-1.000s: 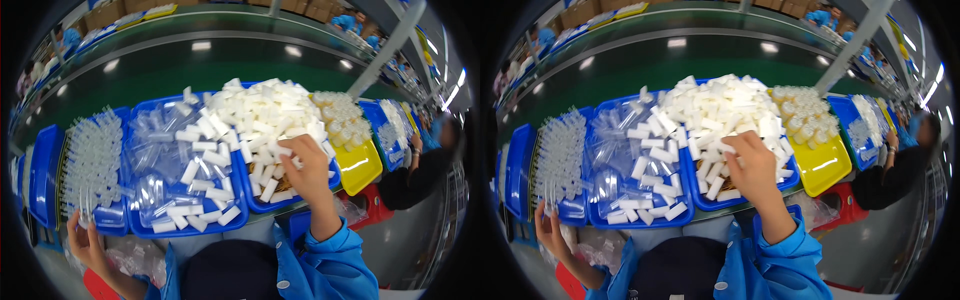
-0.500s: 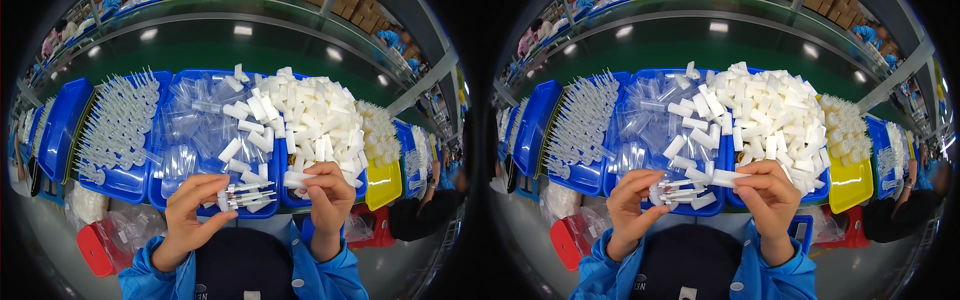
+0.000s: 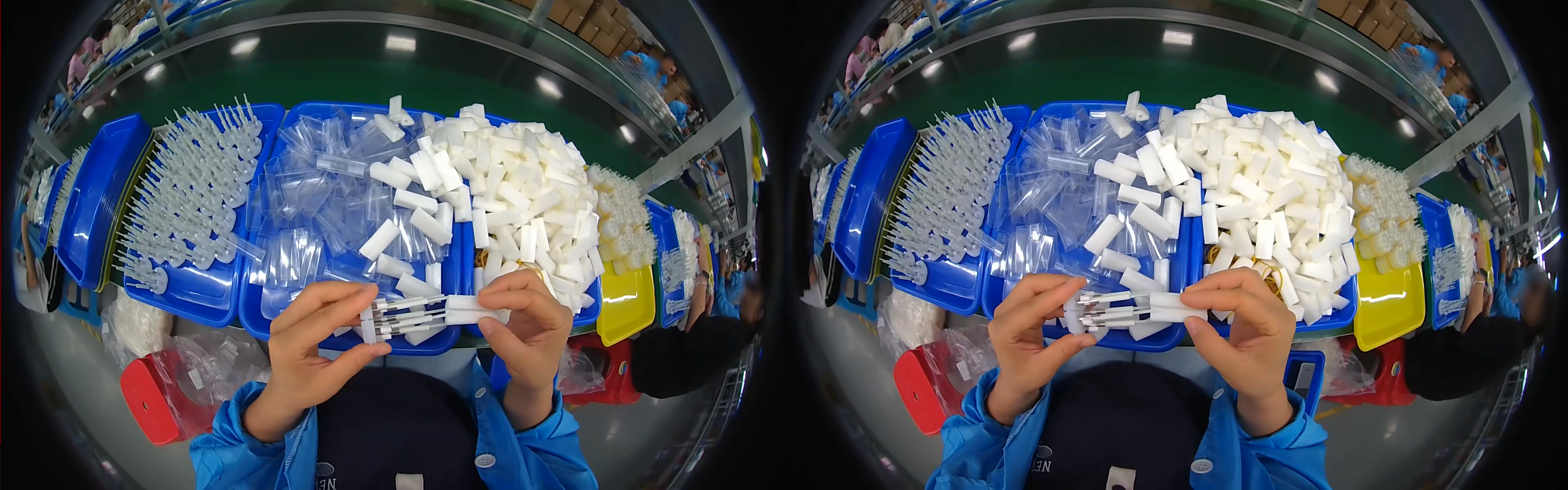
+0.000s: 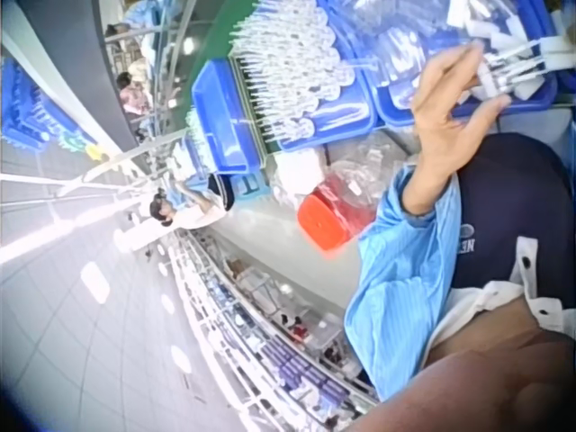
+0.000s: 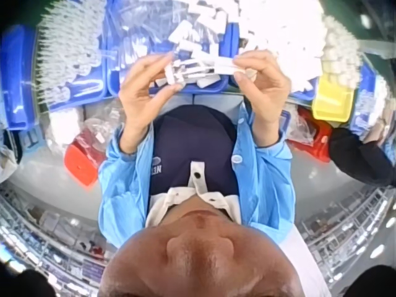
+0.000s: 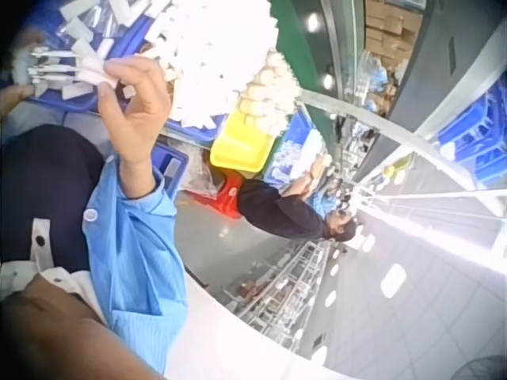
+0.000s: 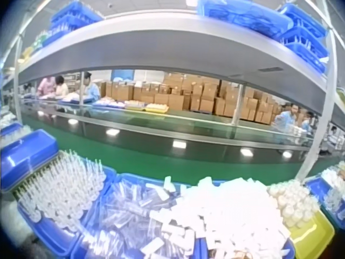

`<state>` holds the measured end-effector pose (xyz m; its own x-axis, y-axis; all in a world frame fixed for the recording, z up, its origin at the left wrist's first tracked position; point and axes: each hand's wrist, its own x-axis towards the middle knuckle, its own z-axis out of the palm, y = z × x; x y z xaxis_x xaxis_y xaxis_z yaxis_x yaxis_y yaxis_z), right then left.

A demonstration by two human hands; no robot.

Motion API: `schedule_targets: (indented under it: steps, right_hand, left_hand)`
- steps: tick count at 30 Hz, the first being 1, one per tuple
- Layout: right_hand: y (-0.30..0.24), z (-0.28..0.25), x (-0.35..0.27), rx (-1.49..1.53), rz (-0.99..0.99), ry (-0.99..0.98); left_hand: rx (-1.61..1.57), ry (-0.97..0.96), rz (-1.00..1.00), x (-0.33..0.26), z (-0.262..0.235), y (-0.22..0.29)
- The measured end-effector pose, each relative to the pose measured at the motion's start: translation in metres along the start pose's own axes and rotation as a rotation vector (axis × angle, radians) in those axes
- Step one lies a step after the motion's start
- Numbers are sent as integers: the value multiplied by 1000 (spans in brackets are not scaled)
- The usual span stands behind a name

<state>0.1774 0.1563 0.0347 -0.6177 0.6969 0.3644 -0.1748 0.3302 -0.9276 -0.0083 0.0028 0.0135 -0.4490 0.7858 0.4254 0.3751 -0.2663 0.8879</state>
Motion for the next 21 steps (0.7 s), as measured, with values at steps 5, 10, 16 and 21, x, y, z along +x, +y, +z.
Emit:
schedule_targets:
  steps: [5, 10, 16, 21]
  right_hand:
    - [-2, 1, -1, -23, 25, -15]
    - [-8, 12, -2, -251, -55, -108]
    - [-14, 22, -4, -272, -82, -116]
    - [-7, 26, -7, -164, -19, -131]
  left_hand:
    - [-12, -38, -32, 0, -1, 5]
    - [3, -127, -26, 1, 5, 5]
    - [-6, -149, -4, 2, 9, 3]
    - [-14, -124, 12, 3, 8, 3]
